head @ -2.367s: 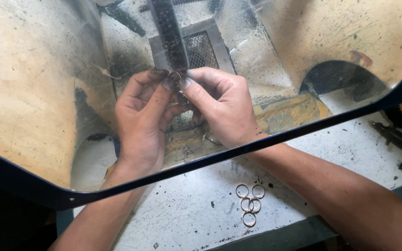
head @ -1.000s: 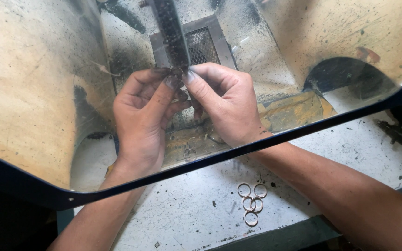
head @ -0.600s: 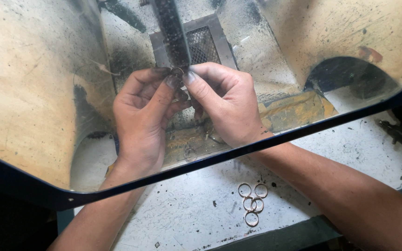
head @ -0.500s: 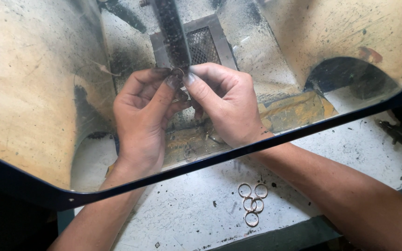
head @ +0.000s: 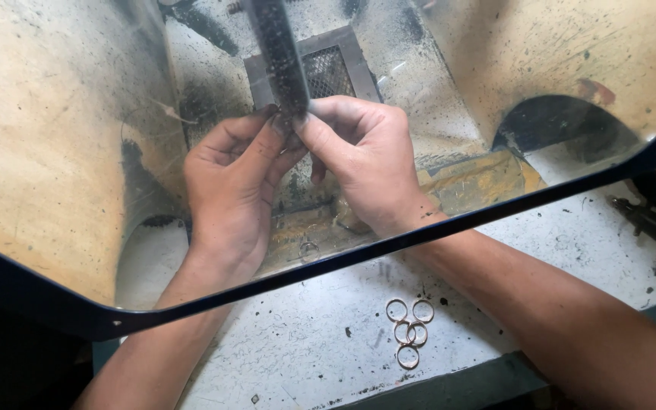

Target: Polishing metal rings by holding them against a motorized polishing belt inside a protective enclosure.

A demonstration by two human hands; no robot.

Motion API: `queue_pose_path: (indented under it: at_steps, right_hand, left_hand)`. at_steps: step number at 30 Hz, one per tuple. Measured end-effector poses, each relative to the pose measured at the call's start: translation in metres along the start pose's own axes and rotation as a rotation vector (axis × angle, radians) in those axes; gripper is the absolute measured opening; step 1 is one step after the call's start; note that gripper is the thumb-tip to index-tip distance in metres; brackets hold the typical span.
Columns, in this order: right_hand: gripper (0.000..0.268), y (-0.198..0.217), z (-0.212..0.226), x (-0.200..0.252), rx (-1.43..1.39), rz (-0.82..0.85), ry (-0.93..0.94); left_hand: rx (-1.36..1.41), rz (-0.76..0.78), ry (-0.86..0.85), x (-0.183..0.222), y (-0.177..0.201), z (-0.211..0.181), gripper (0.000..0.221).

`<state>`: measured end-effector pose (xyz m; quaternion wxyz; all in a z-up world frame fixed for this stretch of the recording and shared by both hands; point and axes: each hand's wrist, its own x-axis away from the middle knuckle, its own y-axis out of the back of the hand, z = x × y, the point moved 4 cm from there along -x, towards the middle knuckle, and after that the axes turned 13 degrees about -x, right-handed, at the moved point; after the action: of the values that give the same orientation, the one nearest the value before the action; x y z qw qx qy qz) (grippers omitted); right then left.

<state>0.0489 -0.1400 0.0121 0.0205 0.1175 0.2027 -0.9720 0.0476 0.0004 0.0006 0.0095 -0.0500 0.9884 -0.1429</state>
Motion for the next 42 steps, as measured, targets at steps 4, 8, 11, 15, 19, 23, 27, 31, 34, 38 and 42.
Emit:
queue_pose_path:
  at_steps: [4,8,11,15,19,23,27,31,34,38,42]
  right_hand:
    - [0.023,-0.001,0.001,0.002,-0.037,-0.036,-0.053]
    - [0.025,-0.002,0.0,0.0,-0.056,-0.072,-0.096]
    - [0.024,-0.003,0.006,0.002,-0.025,-0.084,-0.128]
    - [0.02,-0.001,-0.002,-0.001,-0.021,-0.076,-0.098]
    - [0.024,-0.01,0.003,0.0,-0.082,-0.069,-0.165]
    - [0.024,-0.012,0.007,0.007,-0.065,-0.031,-0.128]
    - [0.02,-0.009,0.009,0.013,-0.053,0.099,-0.013]
    - [0.02,-0.017,0.025,0.021,-0.037,0.109,0.005]
    - [0.017,-0.017,0.029,0.024,-0.081,0.113,0.03]
    - [0.018,-0.009,0.023,0.022,-0.054,0.08,0.033]
    - [0.022,-0.006,0.018,0.022,-0.042,0.03,0.019]
  left_hand:
    - [0.026,-0.011,0.001,0.002,-0.003,-0.003,0.014]
    - [0.015,-0.022,0.008,0.001,-0.004,-0.004,0.014]
    - [0.021,-0.013,0.0,0.003,-0.004,-0.005,0.015]
    - [0.035,-0.019,0.011,0.0,-0.002,-0.003,0.015]
    - [-0.025,-0.033,0.026,0.004,-0.001,-0.015,0.02]
    - [-0.084,-0.041,-0.044,0.007,0.006,-0.017,0.022]
    - [-0.167,0.01,-0.191,0.021,0.007,-0.036,0.037]
    - [-0.219,0.025,-0.288,0.024,0.013,-0.039,0.043]
    - [-0.24,0.033,-0.311,0.027,0.012,-0.045,0.047]
    - [-0.271,0.027,-0.259,0.026,0.009,-0.045,0.034]
    - [-0.23,0.016,-0.209,0.024,0.009,-0.042,0.026]
